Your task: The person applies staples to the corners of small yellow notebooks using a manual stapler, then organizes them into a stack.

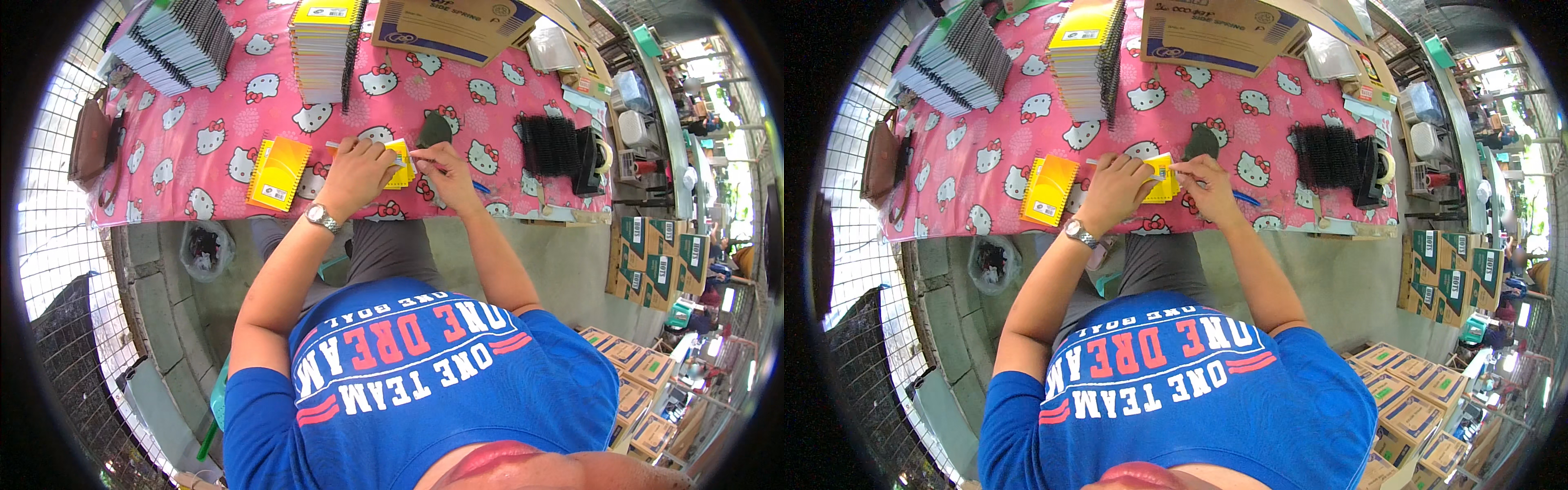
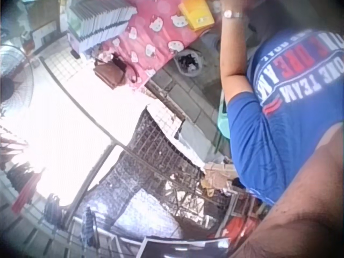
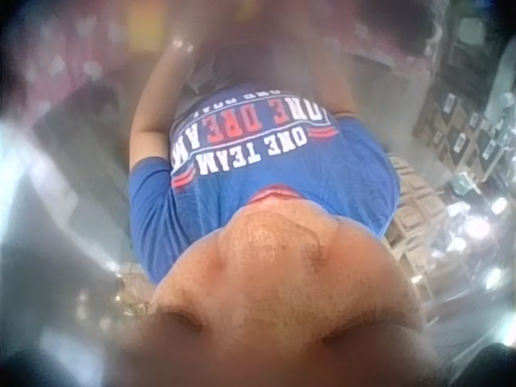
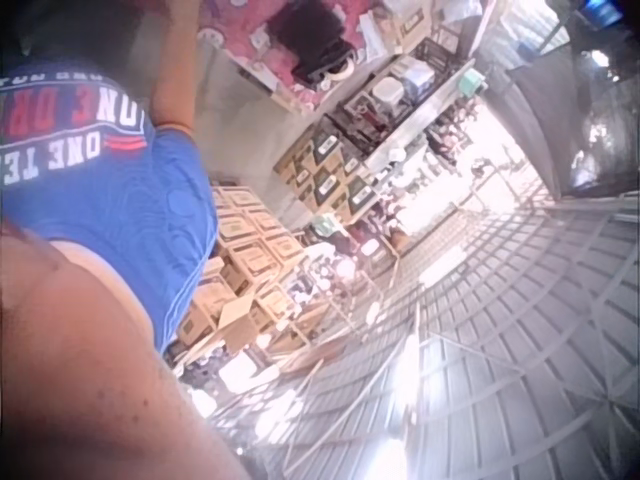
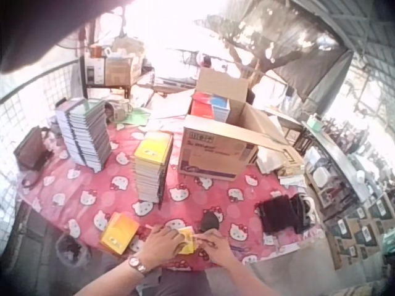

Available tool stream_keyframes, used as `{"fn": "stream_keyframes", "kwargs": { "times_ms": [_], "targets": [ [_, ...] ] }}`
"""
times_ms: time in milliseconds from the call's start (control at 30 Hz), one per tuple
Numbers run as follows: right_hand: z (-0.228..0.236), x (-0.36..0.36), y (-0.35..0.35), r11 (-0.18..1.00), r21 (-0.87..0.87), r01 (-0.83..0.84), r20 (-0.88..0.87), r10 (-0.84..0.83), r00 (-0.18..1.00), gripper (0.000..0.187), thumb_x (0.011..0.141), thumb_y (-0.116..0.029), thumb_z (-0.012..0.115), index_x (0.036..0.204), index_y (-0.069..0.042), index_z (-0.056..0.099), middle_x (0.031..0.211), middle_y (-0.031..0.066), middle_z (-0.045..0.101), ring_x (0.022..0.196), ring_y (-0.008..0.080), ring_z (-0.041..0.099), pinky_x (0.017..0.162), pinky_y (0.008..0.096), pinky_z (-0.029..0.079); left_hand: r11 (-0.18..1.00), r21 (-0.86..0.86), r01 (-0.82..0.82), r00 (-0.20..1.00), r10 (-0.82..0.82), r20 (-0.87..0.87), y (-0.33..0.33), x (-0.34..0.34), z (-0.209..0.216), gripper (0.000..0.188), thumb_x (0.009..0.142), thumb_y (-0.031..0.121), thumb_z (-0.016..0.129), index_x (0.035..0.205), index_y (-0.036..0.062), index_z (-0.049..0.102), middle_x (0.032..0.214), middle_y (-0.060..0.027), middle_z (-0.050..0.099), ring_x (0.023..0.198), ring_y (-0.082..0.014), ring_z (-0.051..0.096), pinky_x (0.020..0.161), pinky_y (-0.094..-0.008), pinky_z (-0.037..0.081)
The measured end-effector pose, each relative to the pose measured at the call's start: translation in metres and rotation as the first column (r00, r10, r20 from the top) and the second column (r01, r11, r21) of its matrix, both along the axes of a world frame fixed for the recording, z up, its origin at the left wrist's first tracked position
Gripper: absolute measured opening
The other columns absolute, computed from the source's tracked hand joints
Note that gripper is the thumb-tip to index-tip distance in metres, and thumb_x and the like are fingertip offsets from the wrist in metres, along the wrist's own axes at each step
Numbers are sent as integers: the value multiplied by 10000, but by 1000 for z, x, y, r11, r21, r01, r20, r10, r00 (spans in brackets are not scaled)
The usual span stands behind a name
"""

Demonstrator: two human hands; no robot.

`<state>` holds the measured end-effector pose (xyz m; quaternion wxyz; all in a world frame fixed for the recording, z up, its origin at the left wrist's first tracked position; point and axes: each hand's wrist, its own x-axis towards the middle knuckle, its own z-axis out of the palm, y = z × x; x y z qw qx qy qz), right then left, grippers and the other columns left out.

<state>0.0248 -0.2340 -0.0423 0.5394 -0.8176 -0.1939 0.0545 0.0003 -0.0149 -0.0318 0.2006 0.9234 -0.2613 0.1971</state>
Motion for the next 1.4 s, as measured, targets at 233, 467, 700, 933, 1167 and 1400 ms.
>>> {"fn": "stream_keyframes", "kwargs": {
  "times_ms": [233, 467, 700, 933, 1167, 1400],
  "targets": [
    [4, 4, -7, 993, -48, -108, 93, 112, 989, 211, 902, -50, 636, 1098, -93, 700, 931, 18, 541, 768, 112, 544, 699, 250, 471, 1000, -4, -12, 1000, 12, -8, -1, 1, 0, 173, 847, 252, 646, 937, 114, 592, 899, -39, 608, 909, -230, 571, 869, -408, 399],
    [38, 14, -4, 979, 12, -202, -514, 180, 839, 367, 938, -66, 593, 1300, -123, 568, 852, 19, 564, 761, 80, 532, 678, 240, 458, 998, 52, -24, 999, 25, -21, -5, -3, 1, 197, 842, 227, 637, 1008, 134, 584, 918, -29, 592, 924, -217, 572, 891, -419, 387],
    [28, 15, -7, 973, -46, -227, -316, 202, 927, 457, 872, -22, 633, 1304, -95, 505, 1037, 76, 574, 837, 140, 578, 732, 311, 490, 988, 138, -65, 998, 63, 17, -12, -6, 5, 193, 865, 224, 612, 1046, 168, 572, 906, -30, 577, 916, -211, 580, 901, -439, 377],
    [51, 20, -3, 913, -319, -255, -129, 225, 966, 309, 845, -46, 670, 1135, -50, 564, 1123, 112, 612, 926, 236, 631, 764, 341, 501, 996, 76, -44, 999, 45, -5, -11, -3, 6, 187, 855, 231, 630, 1022, 164, 580, 899, -22, 578, 920, -201, 580, 897, -435, 373],
    [58, 12, 1, 894, -363, -263, -22, 274, 961, 245, 881, -136, 662, 1097, -50, 583, 1015, 110, 630, 856, 185, 617, 726, 326, 495, 999, 49, -17, 998, 20, -55, -8, -2, 3, 216, 838, 228, 648, 1039, 172, 595, 912, -17, 591, 928, -207, 581, 904, -431, 376],
    [55, 14, 4, 919, -294, -262, -29, 265, 964, 298, 911, -110, 643, 1191, -56, 553, 970, 54, 598, 858, 108, 564, 703, 287, 479, 998, 49, -26, 998, 29, -51, -7, -3, 2, 209, 844, 234, 638, 1042, 176, 607, 921, -19, 597, 930, -214, 588, 915, -428, 381]
  ]
}}
